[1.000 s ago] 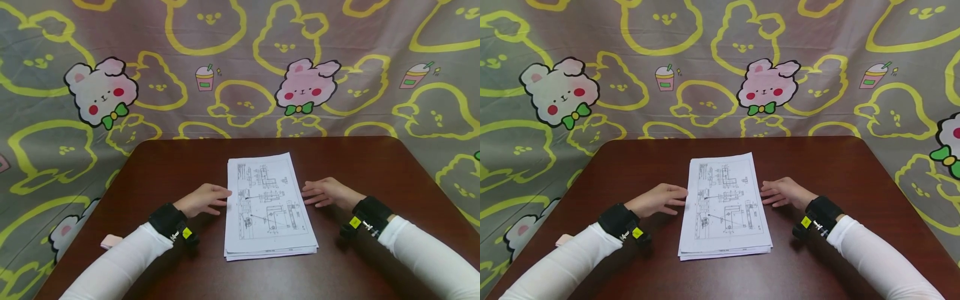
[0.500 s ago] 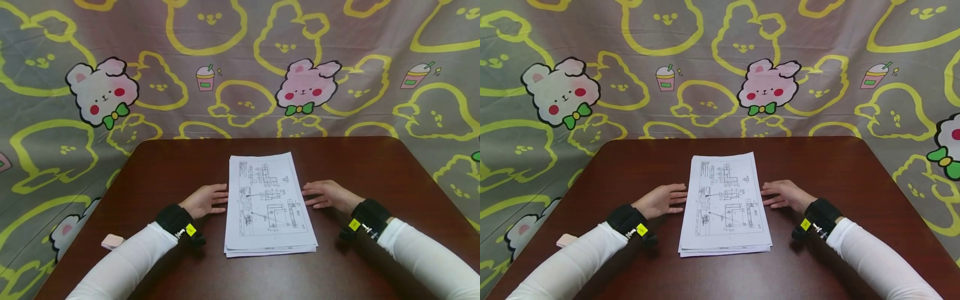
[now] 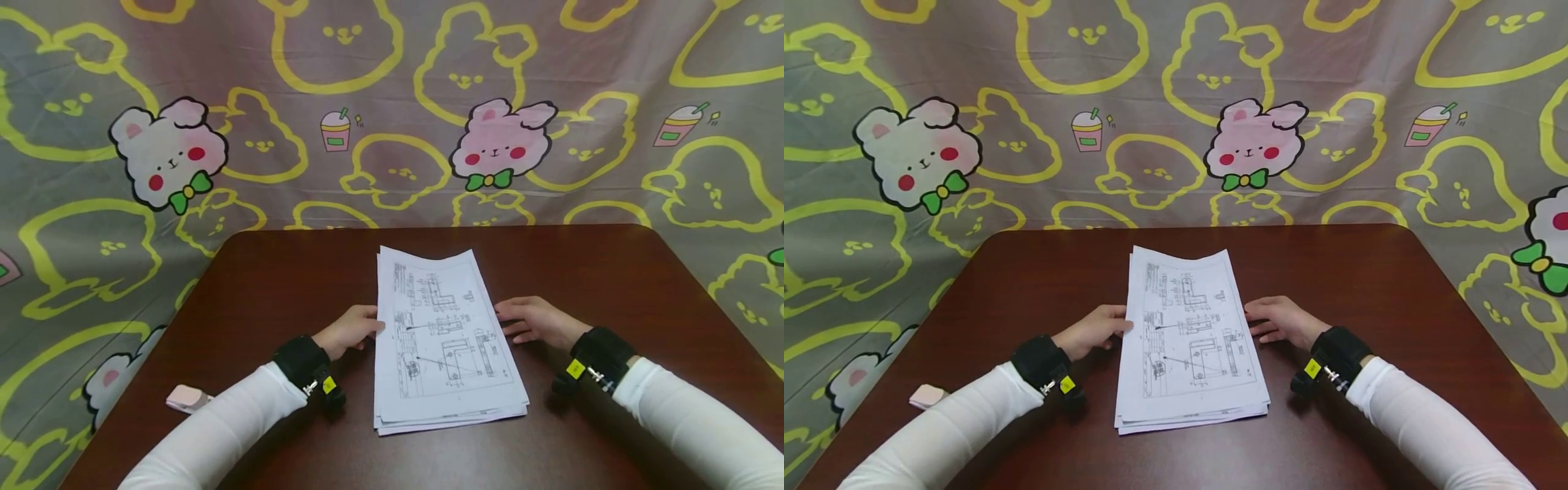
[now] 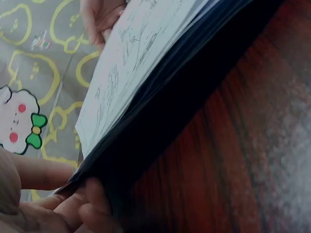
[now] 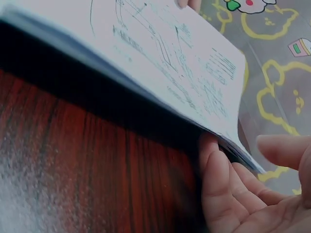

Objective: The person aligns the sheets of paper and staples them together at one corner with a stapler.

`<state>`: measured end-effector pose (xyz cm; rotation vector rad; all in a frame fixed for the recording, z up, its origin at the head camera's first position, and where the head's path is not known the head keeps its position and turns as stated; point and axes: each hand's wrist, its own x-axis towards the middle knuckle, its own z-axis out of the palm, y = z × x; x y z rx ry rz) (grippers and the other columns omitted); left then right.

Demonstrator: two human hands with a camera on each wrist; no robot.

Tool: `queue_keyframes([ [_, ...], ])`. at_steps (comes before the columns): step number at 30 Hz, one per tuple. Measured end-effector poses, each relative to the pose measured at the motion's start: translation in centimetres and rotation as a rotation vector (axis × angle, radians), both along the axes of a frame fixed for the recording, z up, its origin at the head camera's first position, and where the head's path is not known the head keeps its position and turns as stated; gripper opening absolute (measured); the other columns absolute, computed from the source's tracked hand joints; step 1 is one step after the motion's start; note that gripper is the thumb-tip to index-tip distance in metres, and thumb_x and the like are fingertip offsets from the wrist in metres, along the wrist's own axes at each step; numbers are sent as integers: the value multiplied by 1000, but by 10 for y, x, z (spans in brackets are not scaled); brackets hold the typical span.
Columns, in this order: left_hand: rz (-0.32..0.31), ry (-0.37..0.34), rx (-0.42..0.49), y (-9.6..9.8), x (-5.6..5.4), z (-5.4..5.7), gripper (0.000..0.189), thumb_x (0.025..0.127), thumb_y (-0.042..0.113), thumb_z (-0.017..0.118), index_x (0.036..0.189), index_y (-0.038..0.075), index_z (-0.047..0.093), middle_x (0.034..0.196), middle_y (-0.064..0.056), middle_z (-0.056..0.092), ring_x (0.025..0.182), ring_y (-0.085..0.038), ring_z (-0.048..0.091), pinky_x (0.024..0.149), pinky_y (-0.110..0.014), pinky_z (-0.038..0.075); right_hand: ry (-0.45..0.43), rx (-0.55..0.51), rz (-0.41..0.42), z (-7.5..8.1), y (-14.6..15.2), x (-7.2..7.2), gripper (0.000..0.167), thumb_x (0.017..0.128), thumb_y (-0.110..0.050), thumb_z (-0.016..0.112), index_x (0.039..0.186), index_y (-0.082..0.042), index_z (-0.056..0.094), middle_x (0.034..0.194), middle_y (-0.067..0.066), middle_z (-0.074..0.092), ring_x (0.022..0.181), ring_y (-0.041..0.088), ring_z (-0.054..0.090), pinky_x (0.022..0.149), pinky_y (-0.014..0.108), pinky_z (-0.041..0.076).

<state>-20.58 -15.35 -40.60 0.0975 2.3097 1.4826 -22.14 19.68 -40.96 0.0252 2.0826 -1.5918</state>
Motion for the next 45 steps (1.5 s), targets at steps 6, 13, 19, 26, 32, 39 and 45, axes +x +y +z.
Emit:
queue_keyframes([
  [6, 0, -5, 53, 11, 3, 1, 33, 99, 6, 49, 130, -2, 54, 103, -12, 68, 83, -24, 65, 72, -40, 54, 58, 32, 18, -2, -4, 2, 52, 95, -23, 64, 135, 6, 49, 113, 17, 66, 90, 27, 65, 77, 33, 55],
  [13, 75, -21, 102, 17, 6, -3, 34, 98, 3, 46, 132, -3, 51, 99, -12, 66, 81, -22, 65, 70, -39, 53, 81, 8, 15, -6, -8, 1, 44, 97, -14, 60, 132, 9, 49, 104, 17, 68, 83, 26, 67, 75, 35, 56],
  [19, 115, -21, 172, 19, 8, -2, 36, 98, 2, 45, 133, -2, 49, 105, -14, 65, 83, -22, 64, 68, -36, 53, 93, 15, -19, -5, -10, -1, 40, 98, -12, 56, 133, 7, 49, 102, 16, 68, 82, 26, 67, 73, 34, 55],
  [26, 142, 35, 236, 18, 6, 12, 37, 101, 9, 46, 138, 6, 46, 113, -13, 63, 89, -26, 63, 76, -35, 52, 180, 17, -73, 4, -10, -2, 44, 99, -21, 58, 136, 1, 49, 114, 17, 66, 90, 29, 67, 83, 37, 53],
  [32, 141, 104, 273, 17, 4, 25, 37, 103, 12, 45, 140, 9, 43, 121, -13, 61, 97, -28, 62, 83, -38, 48, 293, -4, -89, 19, -13, -4, 41, 100, -22, 55, 135, -1, 50, 118, 18, 64, 92, 30, 67, 85, 38, 53],
  [39, 146, 186, 334, 20, 0, 41, 37, 104, 11, 43, 140, 10, 41, 124, -12, 60, 101, -28, 61, 90, -39, 46, 457, -10, -136, 44, -19, -1, 36, 103, -19, 49, 133, 0, 49, 117, 20, 63, 90, 28, 65, 80, 37, 52],
  [45, 105, 309, 404, 24, -1, 53, 37, 104, 7, 39, 141, 6, 40, 122, -16, 60, 100, -28, 60, 85, -36, 47, 581, -49, -181, 60, -22, 5, 32, 104, -16, 45, 129, 4, 48, 115, 23, 61, 91, 23, 61, 80, 27, 49],
])
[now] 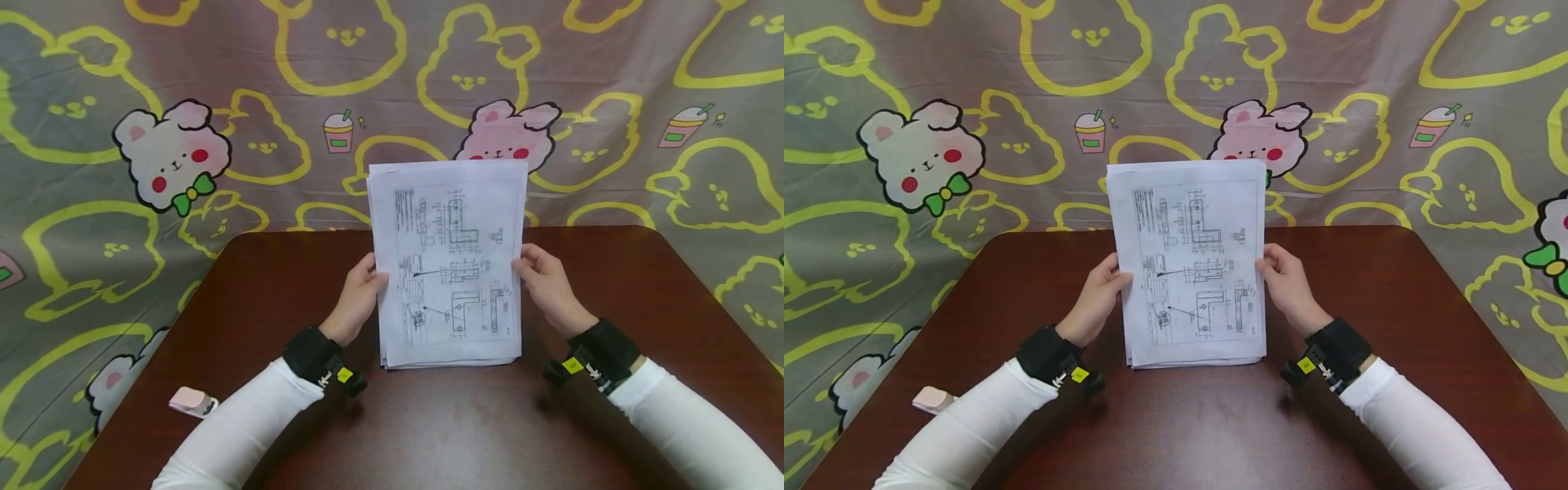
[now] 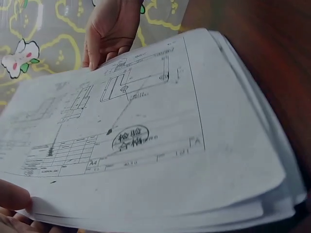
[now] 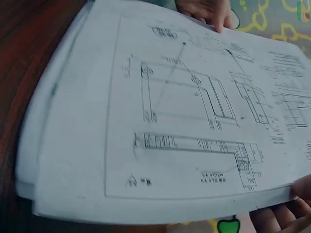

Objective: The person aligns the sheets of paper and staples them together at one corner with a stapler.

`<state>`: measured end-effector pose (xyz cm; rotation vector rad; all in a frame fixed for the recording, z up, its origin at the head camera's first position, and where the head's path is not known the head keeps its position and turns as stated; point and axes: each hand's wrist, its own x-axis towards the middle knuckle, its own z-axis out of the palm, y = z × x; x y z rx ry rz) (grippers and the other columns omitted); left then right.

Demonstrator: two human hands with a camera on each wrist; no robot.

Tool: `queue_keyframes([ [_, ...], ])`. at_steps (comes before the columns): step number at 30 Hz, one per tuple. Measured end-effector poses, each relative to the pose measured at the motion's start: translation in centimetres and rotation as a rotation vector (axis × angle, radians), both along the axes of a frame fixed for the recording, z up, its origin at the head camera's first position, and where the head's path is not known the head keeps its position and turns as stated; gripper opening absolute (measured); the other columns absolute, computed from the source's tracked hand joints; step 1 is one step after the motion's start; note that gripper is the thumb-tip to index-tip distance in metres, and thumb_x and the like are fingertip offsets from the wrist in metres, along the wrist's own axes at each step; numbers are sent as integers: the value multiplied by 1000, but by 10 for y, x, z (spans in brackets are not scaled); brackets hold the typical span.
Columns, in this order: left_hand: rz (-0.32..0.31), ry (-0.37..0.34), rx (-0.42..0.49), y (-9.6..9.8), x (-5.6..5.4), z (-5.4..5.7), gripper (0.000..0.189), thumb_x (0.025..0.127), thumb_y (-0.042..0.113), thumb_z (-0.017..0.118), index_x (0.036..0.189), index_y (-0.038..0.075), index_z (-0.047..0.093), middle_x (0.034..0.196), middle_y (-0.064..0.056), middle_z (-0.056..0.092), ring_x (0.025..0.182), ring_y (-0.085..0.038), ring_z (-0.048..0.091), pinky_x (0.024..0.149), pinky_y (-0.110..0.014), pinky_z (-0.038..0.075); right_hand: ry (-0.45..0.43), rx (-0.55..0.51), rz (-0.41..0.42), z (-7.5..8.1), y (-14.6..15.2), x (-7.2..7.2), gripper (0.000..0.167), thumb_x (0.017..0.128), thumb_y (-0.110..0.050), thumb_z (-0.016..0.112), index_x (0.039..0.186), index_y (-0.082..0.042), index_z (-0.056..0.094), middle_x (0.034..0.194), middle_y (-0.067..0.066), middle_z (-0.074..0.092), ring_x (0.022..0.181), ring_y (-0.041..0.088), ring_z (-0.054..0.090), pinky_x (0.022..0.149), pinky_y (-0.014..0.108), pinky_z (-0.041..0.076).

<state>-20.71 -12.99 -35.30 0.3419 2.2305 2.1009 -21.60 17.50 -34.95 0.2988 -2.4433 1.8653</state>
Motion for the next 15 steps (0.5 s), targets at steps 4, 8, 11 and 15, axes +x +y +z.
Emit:
queue_keyframes([
  [4, 12, 62, 23, 3, 1, 5, 36, 103, 4, 39, 139, 5, 43, 121, -18, 61, 96, -24, 61, 80, -32, 48, 119, -24, -31, 2, -2, 4, 30, 104, -14, 45, 125, 7, 51, 110, 22, 61, 88, 20, 59, 79, 23, 46],
  [8, 34, 137, 29, 4, 3, 6, 35, 102, 0, 39, 137, 1, 46, 117, -22, 63, 92, -22, 63, 75, -31, 49, 222, -32, -69, 2, -4, 8, 26, 103, -10, 45, 120, 9, 54, 104, 22, 63, 85, 15, 58, 77, 23, 44],
  [11, 45, 199, 20, 3, 6, 6, 34, 101, -2, 39, 134, -1, 49, 114, -24, 64, 92, -25, 64, 73, -32, 49, 269, -56, -73, 1, -5, 10, 25, 103, -7, 45, 118, 10, 55, 105, 22, 64, 87, 11, 59, 79, 22, 45],
  [15, 40, 250, 11, 1, 8, 4, 32, 102, 0, 41, 133, -1, 50, 114, -23, 64, 95, -29, 65, 75, -34, 51, 286, -101, -62, -1, -7, 11, 24, 102, -7, 46, 118, 10, 55, 101, 7, 68, 87, 8, 62, 79, 21, 46],
])
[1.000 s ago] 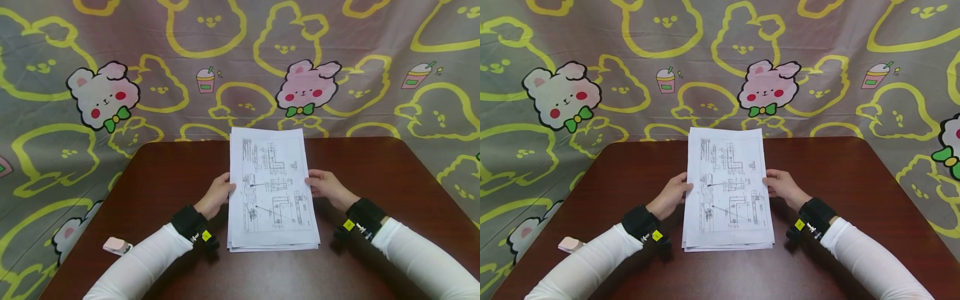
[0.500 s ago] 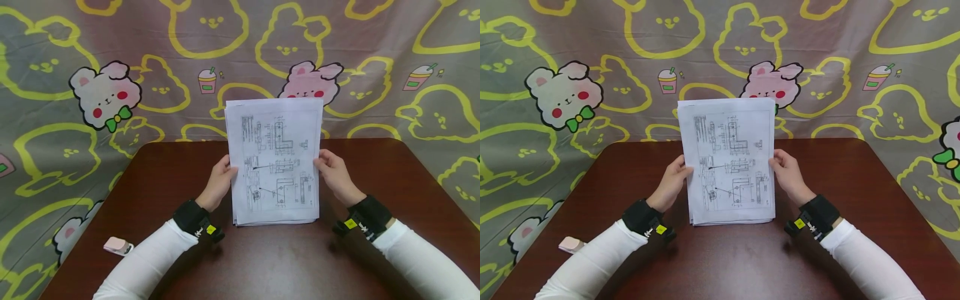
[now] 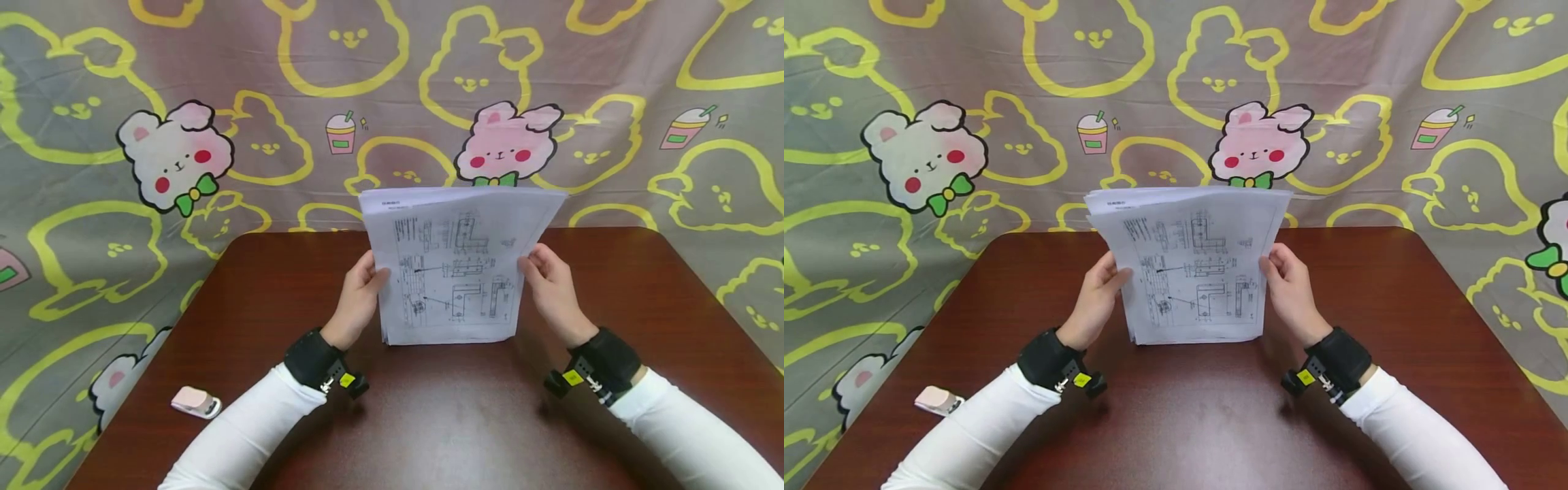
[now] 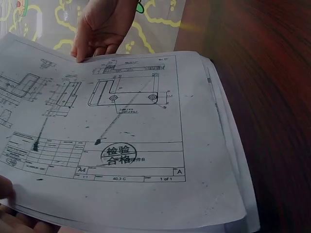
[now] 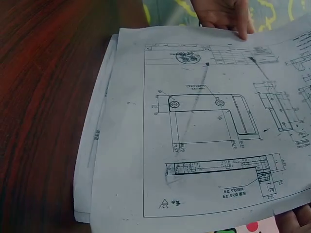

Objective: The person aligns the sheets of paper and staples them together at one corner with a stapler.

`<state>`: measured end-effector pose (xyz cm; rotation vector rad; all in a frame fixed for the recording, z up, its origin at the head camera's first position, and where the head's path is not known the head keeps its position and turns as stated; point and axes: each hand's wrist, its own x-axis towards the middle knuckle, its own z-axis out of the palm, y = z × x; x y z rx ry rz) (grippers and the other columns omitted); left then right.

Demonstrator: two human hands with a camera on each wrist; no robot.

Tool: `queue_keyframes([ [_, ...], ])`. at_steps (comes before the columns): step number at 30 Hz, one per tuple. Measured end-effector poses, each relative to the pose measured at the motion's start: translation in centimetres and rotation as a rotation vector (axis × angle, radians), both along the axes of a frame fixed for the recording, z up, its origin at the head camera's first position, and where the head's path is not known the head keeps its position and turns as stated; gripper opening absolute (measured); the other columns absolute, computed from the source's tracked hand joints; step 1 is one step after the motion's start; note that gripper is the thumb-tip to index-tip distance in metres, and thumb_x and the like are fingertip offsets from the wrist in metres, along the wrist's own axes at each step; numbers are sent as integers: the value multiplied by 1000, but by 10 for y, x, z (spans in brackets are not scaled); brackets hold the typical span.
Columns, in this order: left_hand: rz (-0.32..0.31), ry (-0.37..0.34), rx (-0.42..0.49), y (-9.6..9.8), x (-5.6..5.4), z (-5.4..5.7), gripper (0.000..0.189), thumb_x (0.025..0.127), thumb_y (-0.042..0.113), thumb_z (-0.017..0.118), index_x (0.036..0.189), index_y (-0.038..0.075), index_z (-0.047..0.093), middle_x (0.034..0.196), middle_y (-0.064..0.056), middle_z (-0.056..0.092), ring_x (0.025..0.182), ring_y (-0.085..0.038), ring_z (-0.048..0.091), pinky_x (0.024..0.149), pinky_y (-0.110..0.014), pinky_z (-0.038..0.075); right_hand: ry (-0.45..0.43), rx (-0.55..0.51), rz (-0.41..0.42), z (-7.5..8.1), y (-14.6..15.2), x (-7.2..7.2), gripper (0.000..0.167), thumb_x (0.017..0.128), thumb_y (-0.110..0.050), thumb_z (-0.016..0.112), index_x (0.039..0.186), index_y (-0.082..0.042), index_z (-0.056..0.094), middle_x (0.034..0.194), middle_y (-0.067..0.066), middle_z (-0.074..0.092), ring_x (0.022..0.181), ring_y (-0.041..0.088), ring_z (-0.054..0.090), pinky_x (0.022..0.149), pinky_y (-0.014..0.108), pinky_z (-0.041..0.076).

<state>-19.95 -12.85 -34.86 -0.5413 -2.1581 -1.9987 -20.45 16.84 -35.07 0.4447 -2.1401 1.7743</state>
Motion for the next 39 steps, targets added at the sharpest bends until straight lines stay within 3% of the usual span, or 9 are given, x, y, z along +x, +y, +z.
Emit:
queue_keyframes([
  [4, -39, 24, 31, -1, 0, -4, 33, 101, 2, 47, 134, 1, 49, 117, -21, 64, 95, -28, 67, 75, -36, 53, 6, -21, 74, -4, 0, 0, 27, 101, -7, 49, 122, 9, 54, 98, -8, 69, 87, 10, 65, 78, 21, 49],
  [11, -67, 60, 107, 1, -2, -10, 36, 93, 1, 62, 128, 0, 53, 114, -18, 67, 91, -24, 69, 75, -37, 55, 5, -57, 243, -9, 2, -2, 28, 98, -5, 55, 125, -3, 62, 109, -4, 69, 91, 16, 68, 80, 26, 52],
  [17, -127, 94, 126, 3, -2, -10, 29, 92, -2, 63, 120, -4, 58, 111, -17, 68, 91, -28, 70, 75, -43, 56, 26, -138, 369, -7, -4, -1, 38, 95, 5, 51, 123, -18, 64, 114, -1, 68, 95, 19, 68, 80, 33, 54],
  [20, -145, 164, 139, 5, -2, 1, 27, 92, -2, 62, 119, -5, 58, 110, -18, 68, 91, -30, 70, 75, -46, 56, 76, -153, 407, 2, -9, 0, 40, 94, 6, 50, 127, -15, 57, 117, 5, 66, 97, 23, 67, 81, 37, 54],
  [24, -114, 261, 157, 7, 0, 28, 26, 92, 5, 63, 115, -6, 58, 105, -13, 70, 88, -26, 71, 72, -41, 57, 112, -160, 427, 15, -17, 1, 41, 92, 8, 51, 129, -11, 53, 118, 11, 63, 99, 27, 66, 81, 41, 54],
  [29, -48, 341, 193, 12, 2, 63, 41, 96, 36, 54, 106, -3, 63, 90, -3, 70, 75, -17, 68, 62, -29, 53, 120, -168, 410, 21, -19, 2, 44, 90, 12, 51, 127, -11, 55, 115, 9, 65, 97, 25, 67, 79, 39, 54],
  [31, -27, 340, 198, 15, 2, 75, 50, 98, 43, 47, 103, -3, 66, 86, -4, 69, 71, -18, 66, 58, -28, 51, 120, -170, 400, 21, -19, 2, 45, 90, 13, 52, 127, -12, 55, 115, 8, 66, 97, 24, 67, 79, 38, 54],
  [34, -27, 285, 218, 19, 2, 86, 48, 100, 35, 41, 98, -4, 69, 82, -6, 69, 68, -20, 65, 56, -28, 48, 116, -180, 393, 20, -20, 2, 47, 89, 13, 52, 126, -14, 55, 115, 7, 65, 97, 23, 67, 80, 38, 54],
  [39, -30, 208, 260, 22, 4, 92, 42, 101, 23, 45, 69, 8, 66, 73, -3, 68, 64, -18, 63, 56, -27, 42, 114, -199, 394, 21, -22, 2, 47, 89, 14, 51, 126, -14, 54, 115, 7, 65, 98, 23, 67, 81, 38, 54],
])
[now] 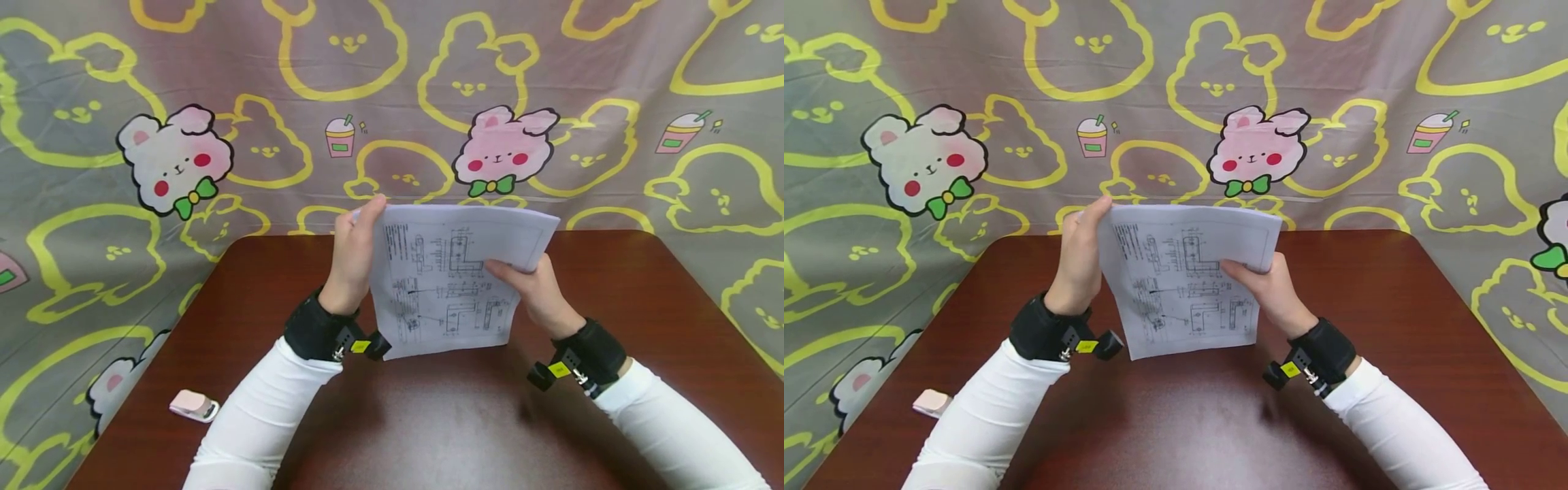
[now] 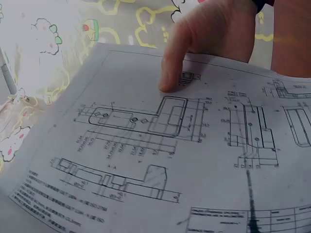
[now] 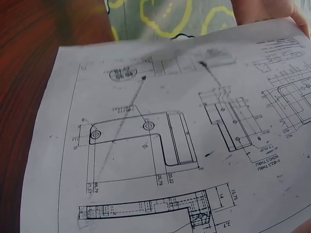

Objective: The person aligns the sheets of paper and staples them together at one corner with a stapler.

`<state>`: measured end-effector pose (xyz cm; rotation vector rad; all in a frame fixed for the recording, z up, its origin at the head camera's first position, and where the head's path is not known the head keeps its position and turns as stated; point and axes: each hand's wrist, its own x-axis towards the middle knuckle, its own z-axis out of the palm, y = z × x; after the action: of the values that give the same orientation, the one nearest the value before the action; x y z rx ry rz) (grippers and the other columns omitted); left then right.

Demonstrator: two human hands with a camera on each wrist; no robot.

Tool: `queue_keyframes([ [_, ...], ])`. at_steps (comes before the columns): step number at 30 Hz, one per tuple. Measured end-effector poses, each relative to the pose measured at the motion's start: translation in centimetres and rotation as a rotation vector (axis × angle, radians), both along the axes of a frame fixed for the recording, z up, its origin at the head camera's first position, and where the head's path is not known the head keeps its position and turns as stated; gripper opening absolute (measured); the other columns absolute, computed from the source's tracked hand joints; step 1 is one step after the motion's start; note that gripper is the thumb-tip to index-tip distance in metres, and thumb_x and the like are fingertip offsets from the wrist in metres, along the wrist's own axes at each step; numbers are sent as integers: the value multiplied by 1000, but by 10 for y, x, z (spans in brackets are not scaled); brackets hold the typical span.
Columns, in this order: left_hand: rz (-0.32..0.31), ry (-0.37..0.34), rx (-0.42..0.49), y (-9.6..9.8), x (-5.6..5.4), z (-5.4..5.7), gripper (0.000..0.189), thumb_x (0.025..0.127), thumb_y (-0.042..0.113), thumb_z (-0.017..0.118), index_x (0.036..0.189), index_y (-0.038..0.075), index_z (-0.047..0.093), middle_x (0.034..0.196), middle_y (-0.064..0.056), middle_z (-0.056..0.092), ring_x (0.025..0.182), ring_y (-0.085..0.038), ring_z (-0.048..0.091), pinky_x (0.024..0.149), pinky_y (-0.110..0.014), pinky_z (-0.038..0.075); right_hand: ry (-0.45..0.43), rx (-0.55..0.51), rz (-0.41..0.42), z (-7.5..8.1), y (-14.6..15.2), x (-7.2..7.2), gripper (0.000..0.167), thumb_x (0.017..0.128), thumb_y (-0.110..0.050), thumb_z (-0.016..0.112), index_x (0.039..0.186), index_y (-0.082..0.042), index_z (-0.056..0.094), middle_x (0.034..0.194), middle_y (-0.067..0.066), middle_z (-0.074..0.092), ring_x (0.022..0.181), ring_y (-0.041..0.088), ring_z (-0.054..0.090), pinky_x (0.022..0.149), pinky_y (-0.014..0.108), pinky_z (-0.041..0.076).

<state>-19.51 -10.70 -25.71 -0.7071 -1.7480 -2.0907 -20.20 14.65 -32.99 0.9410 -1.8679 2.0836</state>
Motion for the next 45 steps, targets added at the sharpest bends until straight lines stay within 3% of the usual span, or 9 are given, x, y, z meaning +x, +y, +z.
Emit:
queue_keyframes([
  [10, 13, -7, -5, 1, 3, 5, 40, 101, 21, 47, 73, 10, 73, 70, -3, 68, 61, -19, 63, 55, -28, 45, 1, 2, 2, 0, -1, 0, 48, 89, 13, 51, 127, -15, 53, 116, 7, 64, 99, 24, 66, 82, 38, 54],
  [15, 3, -3, -30, 0, 3, 4, 36, 100, 23, 51, 84, 1, 73, 76, -6, 70, 65, -20, 65, 58, -29, 49, 2, -2, -15, -1, -2, 0, 48, 89, 14, 52, 128, -15, 53, 116, 7, 64, 99, 24, 66, 81, 38, 54],
  [19, -17, 25, -68, -6, -2, -17, 24, 96, 19, 59, 98, -2, 69, 85, -6, 71, 71, -19, 70, 60, -31, 54, 11, 4, 2, -3, -2, -1, 45, 91, 10, 54, 129, -14, 53, 117, 6, 63, 100, 23, 65, 83, 37, 53],
  [25, -123, 84, -151, -20, -10, -73, 22, 92, 1, 62, 113, -6, 62, 104, -14, 71, 86, -27, 71, 69, -44, 57, -11, 41, 58, -20, 0, -3, 43, 91, 9, 56, 127, -15, 52, 117, 5, 65, 98, 23, 67, 80, 38, 54],
  [28, -171, 54, -160, -23, -9, -98, 25, 91, -4, 63, 115, 1, 64, 107, -12, 71, 89, -28, 71, 71, -46, 56, -20, 65, 107, -34, 1, -3, 45, 91, 11, 54, 128, -14, 51, 118, 5, 65, 99, 25, 67, 79, 41, 55],
  [31, -206, 15, -155, -22, -7, -113, 30, 90, -6, 63, 116, 10, 65, 110, -10, 70, 94, -30, 69, 73, -47, 56, -29, 65, 137, -43, 0, -3, 47, 90, 13, 55, 129, -14, 49, 120, 7, 64, 100, 28, 67, 80, 45, 55],
  [35, -211, -23, -143, -16, -6, -118, 30, 92, -2, 63, 117, 13, 65, 112, -10, 70, 95, -31, 69, 73, -48, 55, -37, 33, 145, -44, -2, -3, 47, 90, 13, 55, 129, -12, 48, 121, 10, 63, 102, 30, 66, 81, 46, 54],
  [41, -199, -26, -129, -11, -8, -111, 31, 92, -1, 63, 123, 4, 61, 116, -16, 67, 97, -35, 68, 74, -49, 55, -26, -29, 134, -37, -5, -3, 46, 90, 14, 54, 130, -8, 49, 121, 13, 62, 103, 32, 65, 83, 46, 53],
  [45, -202, -79, -163, -12, -3, -110, 32, 92, -4, 61, 124, 1, 58, 116, -17, 67, 98, -32, 68, 75, -47, 55, -21, -23, 141, -41, -5, -4, 48, 89, 17, 52, 129, -10, 49, 120, 11, 63, 101, 31, 66, 81, 46, 54],
])
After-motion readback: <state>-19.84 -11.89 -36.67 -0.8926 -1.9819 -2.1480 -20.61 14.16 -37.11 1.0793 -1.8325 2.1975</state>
